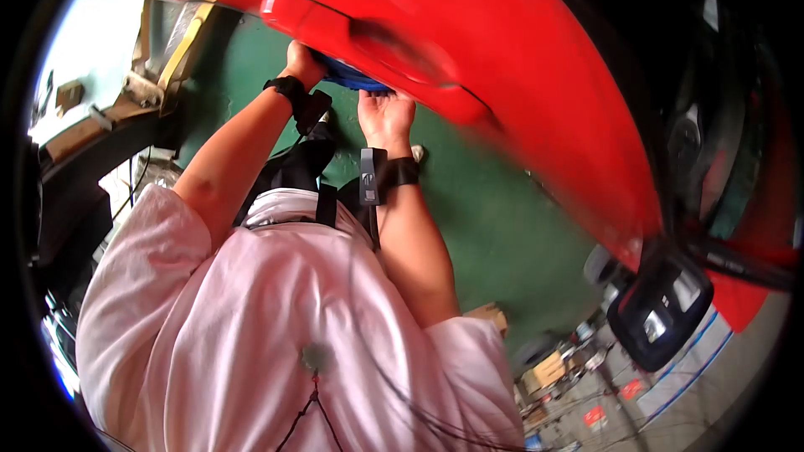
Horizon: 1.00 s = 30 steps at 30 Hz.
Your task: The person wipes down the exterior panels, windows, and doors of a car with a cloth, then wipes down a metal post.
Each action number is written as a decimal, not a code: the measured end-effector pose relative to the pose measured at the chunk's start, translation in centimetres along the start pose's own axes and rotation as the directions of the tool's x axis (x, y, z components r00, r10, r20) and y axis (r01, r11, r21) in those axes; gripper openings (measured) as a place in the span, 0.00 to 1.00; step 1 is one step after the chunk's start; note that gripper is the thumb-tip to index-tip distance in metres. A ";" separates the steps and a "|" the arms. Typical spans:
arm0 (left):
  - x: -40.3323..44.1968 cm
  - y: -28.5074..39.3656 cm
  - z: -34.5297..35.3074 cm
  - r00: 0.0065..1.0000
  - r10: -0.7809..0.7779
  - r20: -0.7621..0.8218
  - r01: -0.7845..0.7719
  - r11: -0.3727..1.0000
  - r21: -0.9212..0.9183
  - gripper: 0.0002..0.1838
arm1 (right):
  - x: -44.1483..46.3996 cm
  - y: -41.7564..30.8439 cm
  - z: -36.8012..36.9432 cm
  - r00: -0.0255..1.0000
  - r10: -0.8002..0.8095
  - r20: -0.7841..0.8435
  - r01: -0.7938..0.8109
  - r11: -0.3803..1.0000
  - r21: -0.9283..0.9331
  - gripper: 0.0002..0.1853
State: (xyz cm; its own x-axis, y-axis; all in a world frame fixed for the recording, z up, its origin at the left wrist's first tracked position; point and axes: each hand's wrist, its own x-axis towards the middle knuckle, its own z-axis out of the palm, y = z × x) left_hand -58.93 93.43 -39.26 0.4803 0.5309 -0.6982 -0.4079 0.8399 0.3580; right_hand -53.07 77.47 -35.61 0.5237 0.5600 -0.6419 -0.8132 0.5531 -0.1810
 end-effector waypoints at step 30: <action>-8.3 -30.4 4.2 0.847 -0.526 -0.075 0.513 0.771 0.377 0.27 | -7.6 -30.3 -10.5 0.454 -0.844 -0.284 0.631 0.530 -0.566 0.32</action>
State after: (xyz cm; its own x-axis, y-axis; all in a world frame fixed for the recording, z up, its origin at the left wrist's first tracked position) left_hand -47.23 64.01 -41.72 0.5630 -0.0007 -0.8265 0.2244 0.9626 0.1520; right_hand -35.03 49.96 -33.12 0.8526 -0.3879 -0.3503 -0.2439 0.2974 -0.9231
